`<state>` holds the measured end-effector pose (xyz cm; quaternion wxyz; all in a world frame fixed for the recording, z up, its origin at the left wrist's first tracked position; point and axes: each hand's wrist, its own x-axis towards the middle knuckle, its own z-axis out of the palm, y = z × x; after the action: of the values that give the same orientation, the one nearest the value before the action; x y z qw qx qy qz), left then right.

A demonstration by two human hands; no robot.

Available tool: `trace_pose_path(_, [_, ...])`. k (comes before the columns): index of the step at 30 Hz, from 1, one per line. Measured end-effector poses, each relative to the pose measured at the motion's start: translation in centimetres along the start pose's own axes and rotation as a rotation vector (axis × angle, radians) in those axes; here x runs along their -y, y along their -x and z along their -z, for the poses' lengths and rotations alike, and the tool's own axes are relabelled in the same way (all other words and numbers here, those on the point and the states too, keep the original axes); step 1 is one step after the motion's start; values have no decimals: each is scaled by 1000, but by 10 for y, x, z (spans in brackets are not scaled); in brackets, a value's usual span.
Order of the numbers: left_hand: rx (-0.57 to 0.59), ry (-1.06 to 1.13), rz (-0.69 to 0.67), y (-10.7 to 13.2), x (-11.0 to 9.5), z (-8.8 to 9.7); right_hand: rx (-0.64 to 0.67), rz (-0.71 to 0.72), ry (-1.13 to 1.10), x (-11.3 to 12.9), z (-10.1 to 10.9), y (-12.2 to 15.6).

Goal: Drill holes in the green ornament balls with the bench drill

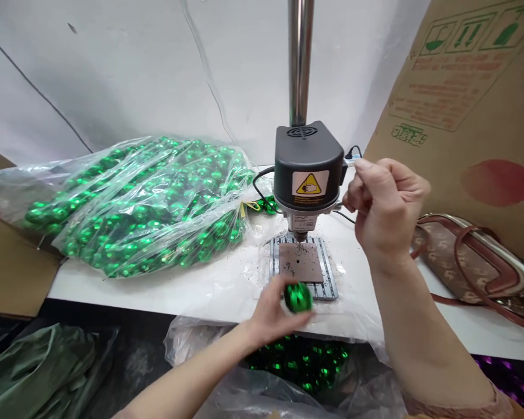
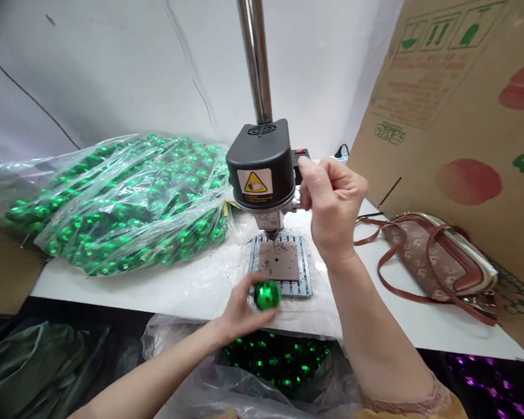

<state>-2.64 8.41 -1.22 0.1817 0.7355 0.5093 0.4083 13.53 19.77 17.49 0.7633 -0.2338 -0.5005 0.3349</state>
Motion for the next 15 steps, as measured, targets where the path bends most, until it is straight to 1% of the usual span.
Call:
trace_pose_path(2, [185, -170, -322, 36, -6, 2, 8, 16, -5, -1, 1, 2])
trace_pose_path(3, [260, -283, -461, 51, -6, 2, 4, 21, -9, -1, 0, 3])
trace_pose_path(4, [317, -383, -569, 64, -5, 3, -5, 23, -12, 0, 0, 4])
trace_pose_path(5, [345, -452, -642, 73, -2, 3, -16, 24, -14, 0, 0, 4])
trace_pose_path(6, [349, -478, -686, 78, 2, 4, -24, 25, -14, 1, -1, 5])
trace_pose_path(7, [323, -464, -709, 76, 7, 7, -27, 23, -12, 2, -1, 5])
trace_pose_path(8, [266, -423, -710, 69, 14, 11, -28, 22, -7, 3, -2, 6])
trace_pose_path(9, [188, -378, -681, 55, 21, 17, -28, 23, -3, 4, -2, 6])
trace_pose_path(10, [108, -347, -623, 36, 29, 23, -27, 24, 2, 4, -3, 6])
trace_pose_path(11, [31, -331, -513, 12, 38, 30, -27, 28, 7, 5, -3, 6])
trace_pose_path(12, [-29, -349, -374, -16, 48, 36, -29, 32, 13, 5, -3, 6])
trace_pose_path(13, [-52, -392, -212, -46, 58, 42, -32, 38, 17, 5, -4, 7])
trace_pose_path(14, [-45, -440, -43, -76, 67, 47, -36, 43, 21, 5, -4, 7])
trace_pose_path(15, [-6, -472, 117, -106, 76, 50, -40, 48, 24, 5, -5, 7])
